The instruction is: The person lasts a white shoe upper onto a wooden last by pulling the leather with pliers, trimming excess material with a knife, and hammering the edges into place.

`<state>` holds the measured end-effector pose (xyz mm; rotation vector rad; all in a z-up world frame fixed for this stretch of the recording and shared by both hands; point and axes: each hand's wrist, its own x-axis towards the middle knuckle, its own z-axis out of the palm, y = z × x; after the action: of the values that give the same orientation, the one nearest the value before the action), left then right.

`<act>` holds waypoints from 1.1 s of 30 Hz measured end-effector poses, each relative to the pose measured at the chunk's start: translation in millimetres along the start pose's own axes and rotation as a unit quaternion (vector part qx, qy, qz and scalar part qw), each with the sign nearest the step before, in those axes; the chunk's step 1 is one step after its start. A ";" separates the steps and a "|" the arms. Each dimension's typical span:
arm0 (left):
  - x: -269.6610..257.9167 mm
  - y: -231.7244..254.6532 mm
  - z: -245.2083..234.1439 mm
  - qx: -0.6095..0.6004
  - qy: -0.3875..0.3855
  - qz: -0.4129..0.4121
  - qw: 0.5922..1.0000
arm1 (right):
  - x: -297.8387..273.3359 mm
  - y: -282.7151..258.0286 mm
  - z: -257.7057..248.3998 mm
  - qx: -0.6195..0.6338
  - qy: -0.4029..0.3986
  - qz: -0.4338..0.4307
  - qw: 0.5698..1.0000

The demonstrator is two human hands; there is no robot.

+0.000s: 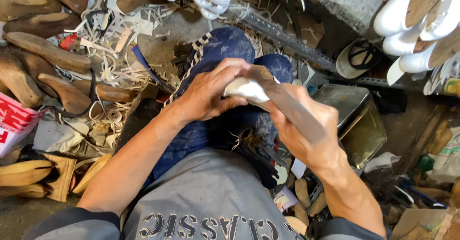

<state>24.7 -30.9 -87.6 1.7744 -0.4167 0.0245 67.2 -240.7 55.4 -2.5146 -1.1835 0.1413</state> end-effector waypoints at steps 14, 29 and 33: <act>0.6 1.0 -0.3 0.006 -0.008 0.000 1.000 | 0.4 -4.4 5.2 0.055 -0.060 0.056 0.995; 1.6 -4.4 0.2 -0.024 0.005 -0.024 0.999 | -41.5 36.4 20.5 0.162 0.102 0.163 0.968; -14.9 4.0 -0.4 -0.083 0.002 -0.025 0.996 | -59.2 51.0 23.0 0.213 0.110 0.221 0.945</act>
<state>9.6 -27.3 -87.3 1.6192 -0.3607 -0.0403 60.5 -309.3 12.1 -2.2853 -0.4295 0.1965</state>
